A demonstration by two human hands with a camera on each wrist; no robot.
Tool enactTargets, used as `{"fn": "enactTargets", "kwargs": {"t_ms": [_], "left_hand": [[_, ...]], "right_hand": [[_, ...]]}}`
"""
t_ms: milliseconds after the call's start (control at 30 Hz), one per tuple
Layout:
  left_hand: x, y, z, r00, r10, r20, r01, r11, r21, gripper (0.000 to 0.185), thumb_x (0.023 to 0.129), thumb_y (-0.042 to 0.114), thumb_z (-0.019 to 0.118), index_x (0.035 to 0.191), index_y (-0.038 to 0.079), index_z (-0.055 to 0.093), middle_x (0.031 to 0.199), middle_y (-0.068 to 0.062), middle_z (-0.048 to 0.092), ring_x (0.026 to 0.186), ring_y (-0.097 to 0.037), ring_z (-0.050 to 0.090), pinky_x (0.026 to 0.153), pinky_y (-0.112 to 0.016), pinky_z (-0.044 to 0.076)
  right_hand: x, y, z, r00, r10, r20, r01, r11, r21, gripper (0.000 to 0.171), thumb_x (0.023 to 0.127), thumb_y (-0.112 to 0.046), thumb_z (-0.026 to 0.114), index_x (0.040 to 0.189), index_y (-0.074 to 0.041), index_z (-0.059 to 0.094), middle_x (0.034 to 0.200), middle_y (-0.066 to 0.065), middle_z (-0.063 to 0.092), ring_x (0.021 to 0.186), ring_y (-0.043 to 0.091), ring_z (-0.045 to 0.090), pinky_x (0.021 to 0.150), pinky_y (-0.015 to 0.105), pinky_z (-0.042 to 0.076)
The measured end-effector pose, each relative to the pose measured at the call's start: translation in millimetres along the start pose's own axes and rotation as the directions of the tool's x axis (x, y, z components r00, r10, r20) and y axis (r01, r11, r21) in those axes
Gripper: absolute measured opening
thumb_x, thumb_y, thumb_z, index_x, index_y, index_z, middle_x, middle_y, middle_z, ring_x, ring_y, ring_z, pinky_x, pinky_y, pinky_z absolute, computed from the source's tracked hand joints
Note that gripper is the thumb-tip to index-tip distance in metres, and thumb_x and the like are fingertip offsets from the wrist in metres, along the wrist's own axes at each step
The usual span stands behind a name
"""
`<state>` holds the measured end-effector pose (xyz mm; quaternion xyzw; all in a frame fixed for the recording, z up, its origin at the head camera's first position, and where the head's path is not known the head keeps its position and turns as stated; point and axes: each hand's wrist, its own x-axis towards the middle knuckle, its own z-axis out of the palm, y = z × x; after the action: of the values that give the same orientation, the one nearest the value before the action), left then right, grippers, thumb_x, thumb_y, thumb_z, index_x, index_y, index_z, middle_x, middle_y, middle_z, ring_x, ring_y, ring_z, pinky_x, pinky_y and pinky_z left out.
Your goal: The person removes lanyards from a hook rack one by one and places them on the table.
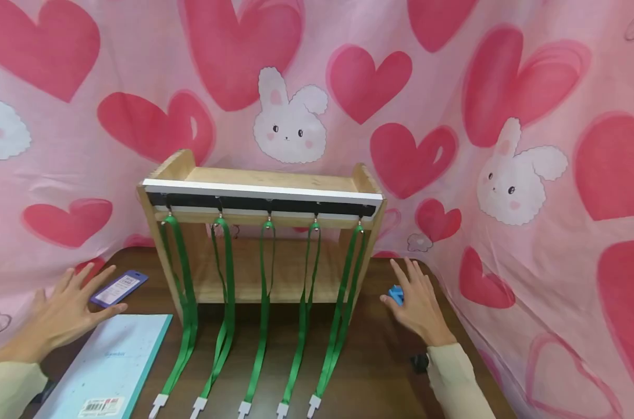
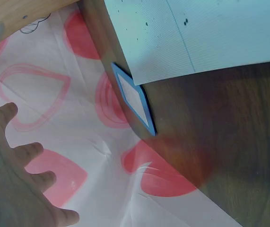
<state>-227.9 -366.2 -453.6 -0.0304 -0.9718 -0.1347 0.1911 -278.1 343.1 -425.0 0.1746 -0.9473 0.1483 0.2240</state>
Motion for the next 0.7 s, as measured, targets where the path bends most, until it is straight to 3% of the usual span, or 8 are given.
{"fn": "enactTargets", "kwargs": {"t_ms": [200, 400, 533, 700], "left_hand": [[4.4, 2.5, 1.8, 1.000, 0.019, -0.010, -0.019, 1.000, 0.015, 0.102, 0.078, 0.068, 0.071, 0.162, 0.034, 0.023, 0.158, -0.028, 0.031, 0.144, -0.061, 0.021, 0.097, -0.093, 0.012], [6.2, 4.7, -2.3, 0.999, 0.038, 0.008, -0.037, 0.997, -0.069, 0.106, 0.077, 0.063, 0.076, 0.162, 0.026, 0.025, 0.154, -0.030, 0.038, 0.132, -0.057, 0.039, 0.095, -0.086, 0.027], [7.2, 4.2, -6.3, 0.999, 0.050, -0.003, -0.050, 0.989, -0.140, 0.109, 0.075, 0.055, 0.082, 0.162, 0.019, 0.027, 0.151, -0.034, 0.040, 0.130, -0.058, 0.041, 0.096, -0.082, 0.033], [8.5, 5.0, -7.5, 0.999, 0.032, 0.043, -0.023, 0.983, -0.184, 0.112, 0.074, 0.051, 0.083, 0.162, 0.015, 0.023, 0.152, -0.037, 0.036, 0.132, -0.060, 0.037, 0.095, -0.084, 0.032]], "right_hand": [[-0.4, 3.6, -1.5, 0.999, -0.032, -0.036, 0.032, 0.999, -0.019, 0.091, 0.084, -0.032, 0.080, 0.159, -0.012, 0.033, 0.159, 0.030, 0.032, 0.144, 0.056, 0.030, 0.111, 0.076, 0.031], [-0.4, 3.5, -1.0, 0.999, 0.014, -0.043, -0.010, 0.996, 0.089, 0.097, 0.080, -0.024, 0.084, 0.160, -0.010, 0.030, 0.159, 0.029, 0.031, 0.141, 0.052, 0.034, 0.106, 0.077, 0.035], [1.7, 3.1, 0.6, 0.998, 0.028, -0.048, -0.020, 0.987, 0.157, 0.100, 0.079, -0.022, 0.085, 0.160, -0.008, 0.027, 0.157, 0.030, 0.032, 0.141, 0.052, 0.034, 0.106, 0.078, 0.034], [3.1, 4.3, -0.9, 0.996, 0.046, -0.077, -0.031, 0.983, 0.180, 0.098, 0.078, -0.018, 0.085, 0.157, -0.003, 0.031, 0.155, 0.031, 0.036, 0.140, 0.052, 0.036, 0.107, 0.077, 0.033]]}}
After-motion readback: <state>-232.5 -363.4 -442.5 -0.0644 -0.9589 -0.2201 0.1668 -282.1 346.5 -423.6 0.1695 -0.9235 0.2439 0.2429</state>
